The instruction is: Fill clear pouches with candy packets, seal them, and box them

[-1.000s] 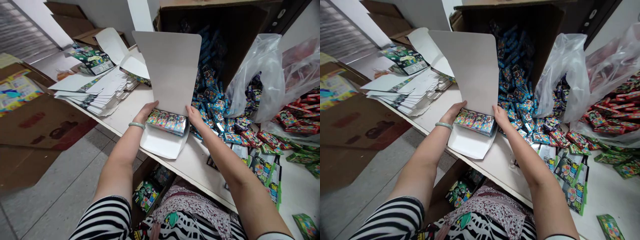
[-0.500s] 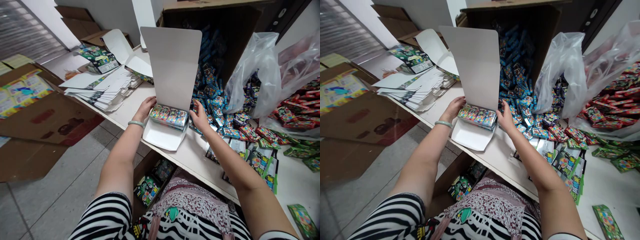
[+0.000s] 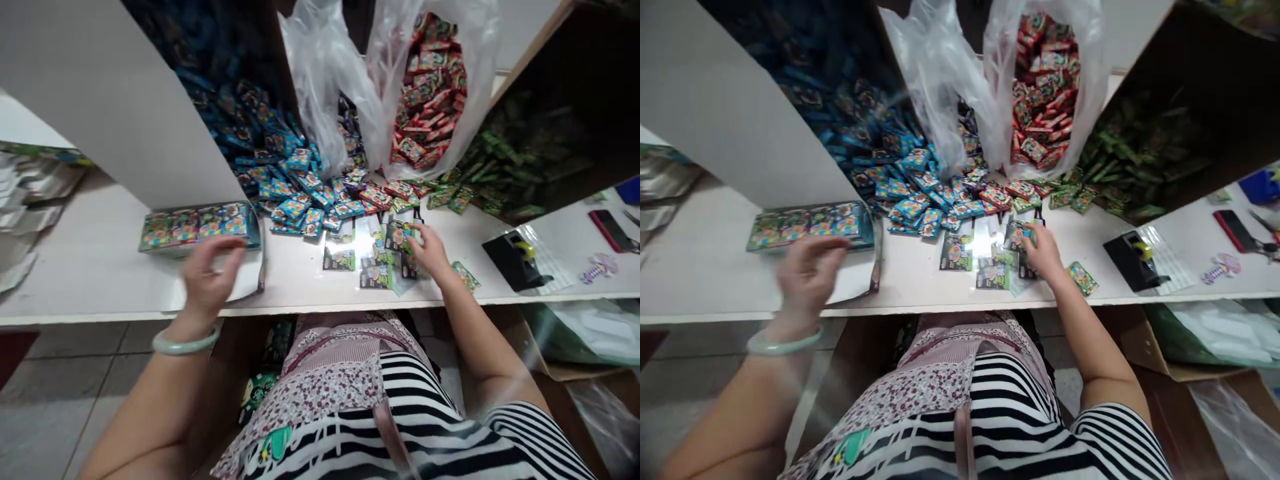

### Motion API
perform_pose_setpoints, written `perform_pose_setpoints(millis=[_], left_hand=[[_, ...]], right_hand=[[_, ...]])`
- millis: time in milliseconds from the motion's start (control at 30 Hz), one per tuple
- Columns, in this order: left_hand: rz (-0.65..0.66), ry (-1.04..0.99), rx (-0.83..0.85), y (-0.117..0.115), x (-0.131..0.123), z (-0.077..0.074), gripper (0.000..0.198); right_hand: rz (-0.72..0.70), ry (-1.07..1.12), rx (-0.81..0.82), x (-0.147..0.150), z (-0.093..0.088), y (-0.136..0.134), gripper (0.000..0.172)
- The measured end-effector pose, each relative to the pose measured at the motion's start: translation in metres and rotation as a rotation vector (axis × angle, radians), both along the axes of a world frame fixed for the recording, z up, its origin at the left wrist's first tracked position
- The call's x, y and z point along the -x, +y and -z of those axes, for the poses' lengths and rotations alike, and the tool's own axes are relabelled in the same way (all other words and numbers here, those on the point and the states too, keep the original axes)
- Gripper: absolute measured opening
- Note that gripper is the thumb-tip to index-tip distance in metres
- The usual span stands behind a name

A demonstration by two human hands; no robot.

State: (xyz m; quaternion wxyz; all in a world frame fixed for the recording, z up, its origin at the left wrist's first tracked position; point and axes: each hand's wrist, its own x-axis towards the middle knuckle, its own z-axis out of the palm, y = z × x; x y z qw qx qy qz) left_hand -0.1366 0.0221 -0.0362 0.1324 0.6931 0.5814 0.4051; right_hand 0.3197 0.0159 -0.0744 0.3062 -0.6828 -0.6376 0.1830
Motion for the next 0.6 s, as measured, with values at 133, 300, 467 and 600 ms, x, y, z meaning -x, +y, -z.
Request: perform_pose_setpoints(millis=[133, 300, 467, 600], left_hand=[[0.656, 0.244, 0.228, 0.004, -0.128, 0.015, 0.051], [0.645, 0.587, 0.449, 0.024, -0.216, 0.040, 0.088], [0.691, 0.696, 0.446, 0.007, -0.203, 0.050, 0.083], [0.754, 0.685, 0.445, -0.012, -0.183, 0.052, 0.084]], right_hand=[[0.131, -0.289, 0.250, -0.032, 0.010, 0.002, 0.058], [0.068, -0.370, 0.291, -0.002, 0.014, -0.012, 0.053], [0.008, -0.241, 0.259, 0.012, 0.016, -0.032, 0.057], [-0.073, -0.114, 0.239, 0.016, 0.024, -0.042, 0.057]])
